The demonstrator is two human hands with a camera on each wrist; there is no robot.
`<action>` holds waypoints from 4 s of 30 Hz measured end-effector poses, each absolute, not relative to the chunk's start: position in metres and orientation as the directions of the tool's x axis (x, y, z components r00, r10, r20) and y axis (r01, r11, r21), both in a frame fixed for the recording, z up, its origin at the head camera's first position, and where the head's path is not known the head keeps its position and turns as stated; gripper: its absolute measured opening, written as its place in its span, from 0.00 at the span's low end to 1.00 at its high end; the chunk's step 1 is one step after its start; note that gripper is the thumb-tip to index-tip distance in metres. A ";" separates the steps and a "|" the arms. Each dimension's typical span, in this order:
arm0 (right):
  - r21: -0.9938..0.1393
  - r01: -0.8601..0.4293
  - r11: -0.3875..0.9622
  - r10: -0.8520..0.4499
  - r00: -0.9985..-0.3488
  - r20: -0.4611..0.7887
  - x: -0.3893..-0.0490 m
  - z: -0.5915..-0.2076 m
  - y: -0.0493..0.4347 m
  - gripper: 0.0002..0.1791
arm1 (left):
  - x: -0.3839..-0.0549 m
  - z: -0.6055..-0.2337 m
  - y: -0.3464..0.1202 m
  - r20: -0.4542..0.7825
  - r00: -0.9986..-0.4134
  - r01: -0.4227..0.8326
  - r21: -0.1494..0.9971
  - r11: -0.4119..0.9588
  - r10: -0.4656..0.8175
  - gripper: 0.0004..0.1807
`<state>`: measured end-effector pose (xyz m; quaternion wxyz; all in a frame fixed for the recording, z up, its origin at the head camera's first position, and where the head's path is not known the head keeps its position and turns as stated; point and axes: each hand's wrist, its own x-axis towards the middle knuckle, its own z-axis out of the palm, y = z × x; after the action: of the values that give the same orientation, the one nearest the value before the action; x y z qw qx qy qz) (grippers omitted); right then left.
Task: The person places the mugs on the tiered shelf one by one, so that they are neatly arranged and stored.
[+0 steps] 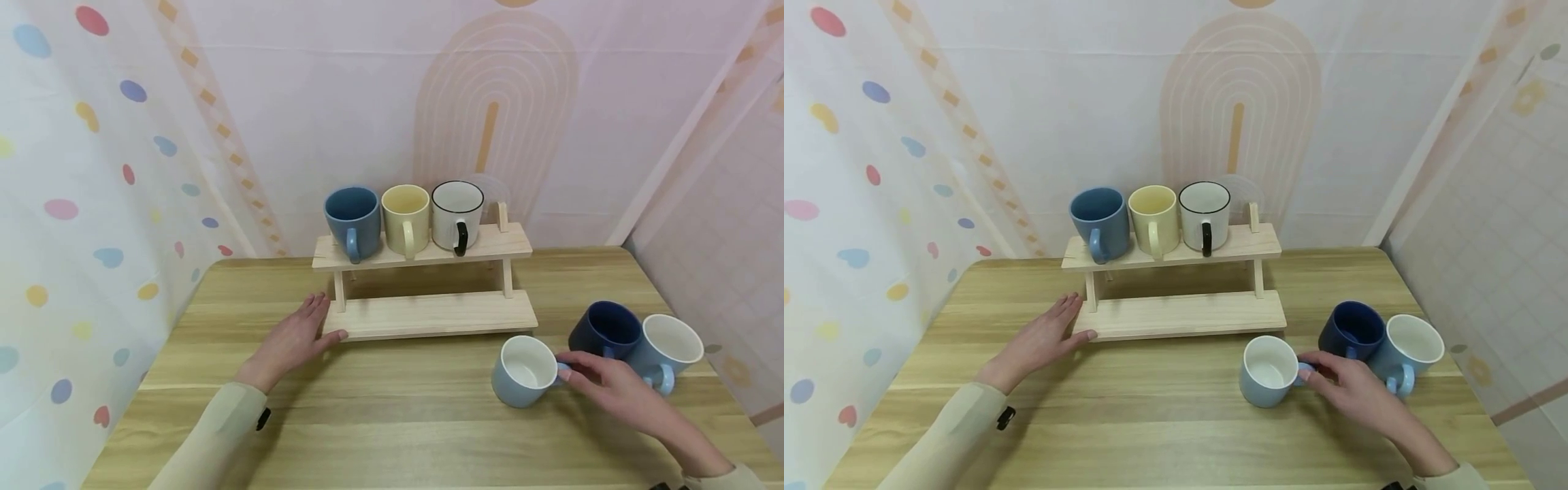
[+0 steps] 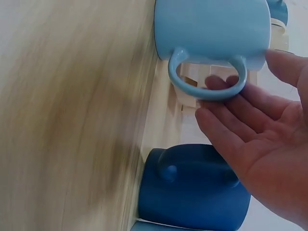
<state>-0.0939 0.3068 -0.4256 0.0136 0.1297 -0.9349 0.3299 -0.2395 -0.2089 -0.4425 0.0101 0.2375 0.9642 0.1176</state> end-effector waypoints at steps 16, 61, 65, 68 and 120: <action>-0.842 -0.362 0.400 -0.555 -0.826 0.092 -0.102 -0.445 0.320 0.13 | -0.238 -0.442 -0.208 0.039 -0.885 0.458 0.254 0.852 0.464 0.50; -0.994 -0.050 0.096 -0.303 -0.953 0.018 -0.100 -0.405 0.213 0.20 | -0.239 -0.441 -0.208 0.002 -0.894 0.430 0.281 0.858 0.448 0.51; -0.996 -0.033 0.088 -0.303 -0.953 0.004 -0.102 -0.401 0.197 0.21 | -0.238 -0.441 -0.208 0.002 -0.896 0.428 0.279 0.860 0.445 0.51; -0.997 -0.040 0.067 -0.304 -0.953 0.017 -0.102 -0.398 0.185 0.21 | -0.237 -0.441 -0.209 0.005 -0.896 0.429 0.278 0.860 0.445 0.51; -0.984 -0.131 -0.123 -0.082 -0.987 0.141 -0.158 -0.425 0.021 0.19 | -0.235 -0.438 -0.207 0.012 -0.907 0.404 0.311 0.860 0.422 0.48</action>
<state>-0.1583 0.0205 -0.4254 0.0165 0.0803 -0.6621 0.7449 -0.2350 -0.2065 -0.4377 0.0283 0.2142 0.9640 0.1553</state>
